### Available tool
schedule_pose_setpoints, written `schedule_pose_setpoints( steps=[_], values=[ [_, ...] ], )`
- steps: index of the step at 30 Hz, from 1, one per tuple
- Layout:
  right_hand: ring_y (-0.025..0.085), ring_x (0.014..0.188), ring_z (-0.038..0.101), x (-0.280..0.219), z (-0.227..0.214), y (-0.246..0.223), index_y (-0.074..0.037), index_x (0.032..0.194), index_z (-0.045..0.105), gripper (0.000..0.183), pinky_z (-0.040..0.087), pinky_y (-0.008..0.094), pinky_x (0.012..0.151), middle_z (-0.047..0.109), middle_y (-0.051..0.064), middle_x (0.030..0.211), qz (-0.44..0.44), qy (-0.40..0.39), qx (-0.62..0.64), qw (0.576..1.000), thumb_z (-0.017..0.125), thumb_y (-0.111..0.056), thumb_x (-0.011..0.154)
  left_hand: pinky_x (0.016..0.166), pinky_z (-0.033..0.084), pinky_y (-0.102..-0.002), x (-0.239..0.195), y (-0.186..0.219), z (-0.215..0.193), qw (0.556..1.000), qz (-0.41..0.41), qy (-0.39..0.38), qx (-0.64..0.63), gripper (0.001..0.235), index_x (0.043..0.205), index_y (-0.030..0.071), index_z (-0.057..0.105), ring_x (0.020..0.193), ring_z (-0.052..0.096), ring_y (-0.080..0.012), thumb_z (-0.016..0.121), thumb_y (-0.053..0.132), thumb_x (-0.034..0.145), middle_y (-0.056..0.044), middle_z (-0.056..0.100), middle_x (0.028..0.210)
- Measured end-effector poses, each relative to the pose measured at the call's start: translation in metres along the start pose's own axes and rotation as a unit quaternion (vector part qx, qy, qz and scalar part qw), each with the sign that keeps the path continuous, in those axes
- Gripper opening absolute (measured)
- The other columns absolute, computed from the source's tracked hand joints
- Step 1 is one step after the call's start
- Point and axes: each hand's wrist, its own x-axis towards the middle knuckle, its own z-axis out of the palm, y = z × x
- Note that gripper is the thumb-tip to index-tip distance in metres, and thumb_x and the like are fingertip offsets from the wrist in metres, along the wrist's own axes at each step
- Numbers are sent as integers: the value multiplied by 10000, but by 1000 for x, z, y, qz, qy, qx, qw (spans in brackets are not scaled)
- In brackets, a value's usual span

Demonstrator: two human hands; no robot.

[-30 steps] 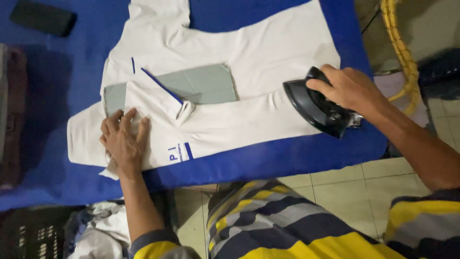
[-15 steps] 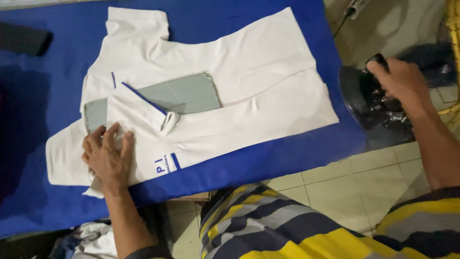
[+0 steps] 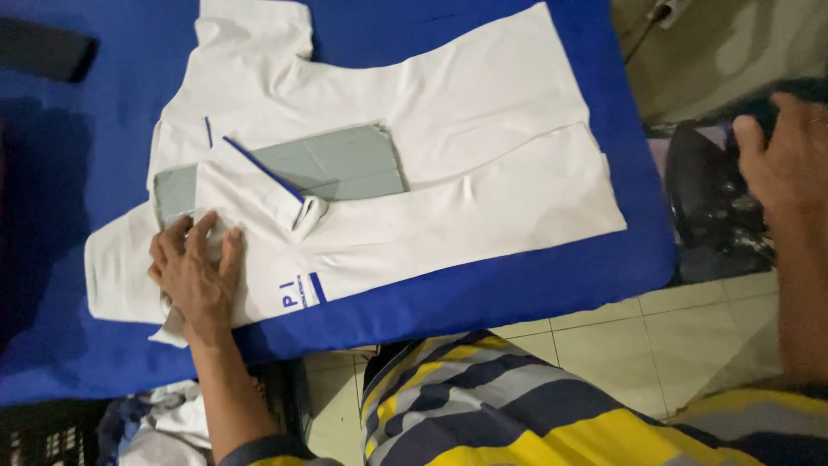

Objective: Ironing a white uniform shirt and folding it neatly using a folding board as a template.

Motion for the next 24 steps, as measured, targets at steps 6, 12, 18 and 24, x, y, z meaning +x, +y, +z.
schedule_pose_setpoints(
  steps=[6, 12, 18, 24],
  values=[
    [498, 1548, 149, 50, -64, -189, 105, 1608, 275, 794, 146, 657, 1234, 219, 331, 1661, -135, -62, 387, 910, 685, 6, 936, 920, 433, -541, -1, -4, 3, 999, 25, 26, 13, 367, 1281, 182, 755, 1262, 543, -348, 701, 464, 1053, -99, 621, 1328],
    [405, 1512, 433, 11, -1, -206, -12, 1614, 459, 662, 385, 698, 1068, 448, 215, 1661, -181, -24, 261, 948, 545, -364, 1060, 952, 401, -540, 3, -3, 0, 999, -26, -25, -15, 432, 1277, 200, 737, 1295, 505, -331, 638, 533, 1020, -109, 602, 1349],
    [206, 1448, 636, 36, 51, -171, -104, 1496, 649, 414, 545, 553, 875, 676, 72, 1562, -266, 9, 150, 952, 544, -243, 1121, 935, 447, -555, 0, -12, 14, 999, -22, 16, -45, 365, 1242, 222, 708, 1199, 571, -351, 720, 457, 963, -133, 626, 1271],
    [391, 1163, 634, 109, -89, -288, 152, 1400, 661, 296, 505, 466, 1052, 662, 296, 1338, -226, -23, 576, 786, 647, 57, 1120, 975, 503, -465, 9, -38, 30, 994, 24, 22, -105, 500, 1419, 115, 595, 1091, 661, -396, 668, 433, 1041, -217, 673, 1246]
  ],
)
